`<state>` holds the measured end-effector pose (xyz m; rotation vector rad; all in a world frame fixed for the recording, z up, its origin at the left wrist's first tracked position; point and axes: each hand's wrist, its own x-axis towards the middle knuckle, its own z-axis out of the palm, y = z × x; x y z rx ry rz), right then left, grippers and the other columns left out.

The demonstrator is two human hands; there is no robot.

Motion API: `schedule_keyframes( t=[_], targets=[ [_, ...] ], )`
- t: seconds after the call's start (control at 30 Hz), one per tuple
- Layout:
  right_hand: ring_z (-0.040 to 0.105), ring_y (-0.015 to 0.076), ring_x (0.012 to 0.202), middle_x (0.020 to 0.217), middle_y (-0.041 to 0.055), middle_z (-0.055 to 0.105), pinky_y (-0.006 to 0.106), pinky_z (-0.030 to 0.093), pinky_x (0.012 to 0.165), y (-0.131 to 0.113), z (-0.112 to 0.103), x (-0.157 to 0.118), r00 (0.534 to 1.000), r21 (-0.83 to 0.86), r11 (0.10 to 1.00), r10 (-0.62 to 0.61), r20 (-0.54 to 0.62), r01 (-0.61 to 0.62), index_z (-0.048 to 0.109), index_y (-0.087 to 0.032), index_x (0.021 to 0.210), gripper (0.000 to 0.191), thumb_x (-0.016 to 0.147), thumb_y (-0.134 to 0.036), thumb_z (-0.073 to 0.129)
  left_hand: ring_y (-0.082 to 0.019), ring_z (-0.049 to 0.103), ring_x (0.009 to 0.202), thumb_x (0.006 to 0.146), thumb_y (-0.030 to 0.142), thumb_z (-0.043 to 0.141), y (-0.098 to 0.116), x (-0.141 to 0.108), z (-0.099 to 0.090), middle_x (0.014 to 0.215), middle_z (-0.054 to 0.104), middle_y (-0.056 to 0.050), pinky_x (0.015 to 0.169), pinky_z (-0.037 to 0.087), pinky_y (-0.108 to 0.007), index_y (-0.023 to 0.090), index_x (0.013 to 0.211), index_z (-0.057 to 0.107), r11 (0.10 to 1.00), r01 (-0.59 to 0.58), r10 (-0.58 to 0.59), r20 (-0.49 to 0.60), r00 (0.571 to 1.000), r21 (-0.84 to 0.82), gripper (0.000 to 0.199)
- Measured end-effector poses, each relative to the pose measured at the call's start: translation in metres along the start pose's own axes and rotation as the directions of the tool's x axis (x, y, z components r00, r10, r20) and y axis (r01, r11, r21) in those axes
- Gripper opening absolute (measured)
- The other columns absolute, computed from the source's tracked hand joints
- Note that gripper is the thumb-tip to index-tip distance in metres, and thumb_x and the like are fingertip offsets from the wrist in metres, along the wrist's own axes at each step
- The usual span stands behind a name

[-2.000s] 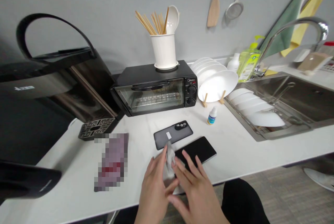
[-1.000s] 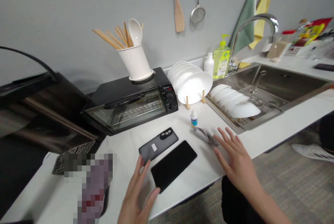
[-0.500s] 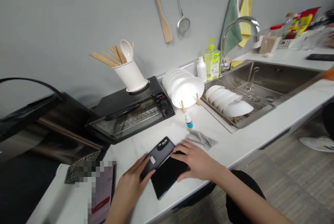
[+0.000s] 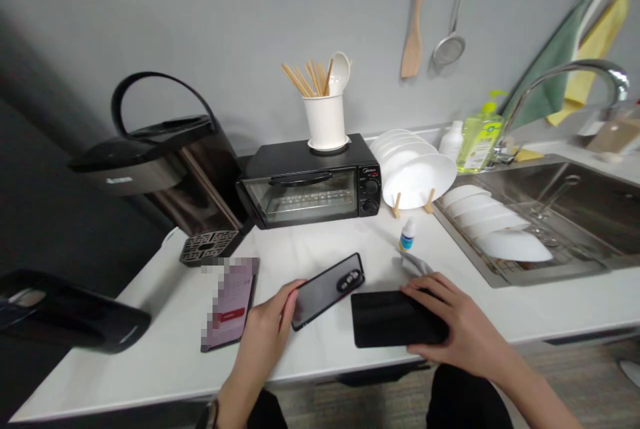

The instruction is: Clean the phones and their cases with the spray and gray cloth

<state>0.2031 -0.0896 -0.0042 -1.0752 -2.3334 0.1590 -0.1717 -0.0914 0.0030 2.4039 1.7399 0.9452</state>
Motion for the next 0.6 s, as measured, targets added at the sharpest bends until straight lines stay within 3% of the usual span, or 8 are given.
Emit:
schedule_keyframes(
  t=[0.13, 0.27, 0.43, 0.6],
  targets=[
    [0.062, 0.0321, 0.118, 0.132, 0.0124, 0.066, 0.044, 0.057, 0.096, -0.002, -0.007, 0.007, 0.997, 0.028, 0.999, -0.021, -0.068, 0.023, 0.059, -0.025, 0.145, 0.07, 0.084, -0.051, 0.082, -0.021, 0.079, 0.086, 0.108, 0.028, 0.047, 0.009, 0.008, 0.008, 0.102, 0.081, -0.001, 0.08, 0.062, -0.031, 0.027, 0.119, 0.073, 0.992, 0.119, -0.115, 0.105, 0.988, -0.041, 0.028],
    [0.062, 0.0332, 0.118, 0.129, 0.012, 0.068, 0.048, 0.056, 0.1, -0.006, 0.007, 0.031, 0.998, -0.004, 0.999, -0.053, 0.034, 0.053, 0.064, -0.024, 0.14, 0.068, 0.081, -0.051, 0.085, -0.027, 0.07, 0.119, 0.103, 0.032, 0.059, 0.007, -0.005, 0.014, 0.128, 0.073, -0.005, 0.103, 0.057, -0.044, 0.029, 0.132, 0.068, 0.991, 0.131, -0.13, 0.102, 0.986, -0.001, 0.03],
    [0.061, 0.0341, 0.118, 0.129, 0.0136, 0.068, 0.051, 0.056, 0.1, -0.007, 0.021, 0.067, 0.983, -0.034, 0.993, -0.105, 0.152, 0.112, 0.066, -0.021, 0.138, 0.069, 0.079, -0.049, 0.087, -0.033, 0.056, 0.137, 0.079, 0.036, 0.09, 0.005, -0.028, 0.01, 0.148, 0.06, -0.01, 0.115, 0.049, -0.053, 0.031, 0.16, 0.037, 0.979, 0.142, -0.111, 0.202, 0.973, -0.144, 0.097],
    [0.061, 0.0316, 0.119, 0.13, 0.0118, 0.068, 0.046, 0.055, 0.102, -0.01, 0.028, 0.1, 0.937, 0.059, 0.99, -0.141, 0.318, 0.129, 0.067, -0.024, 0.136, 0.065, 0.081, -0.054, 0.085, -0.031, 0.054, 0.138, 0.078, 0.02, 0.09, 0.005, -0.027, 0.009, 0.148, 0.06, -0.008, 0.118, 0.046, -0.055, 0.037, 0.162, 0.03, 0.939, 0.19, -0.117, 0.255, 0.96, -0.285, 0.104]
  ],
)
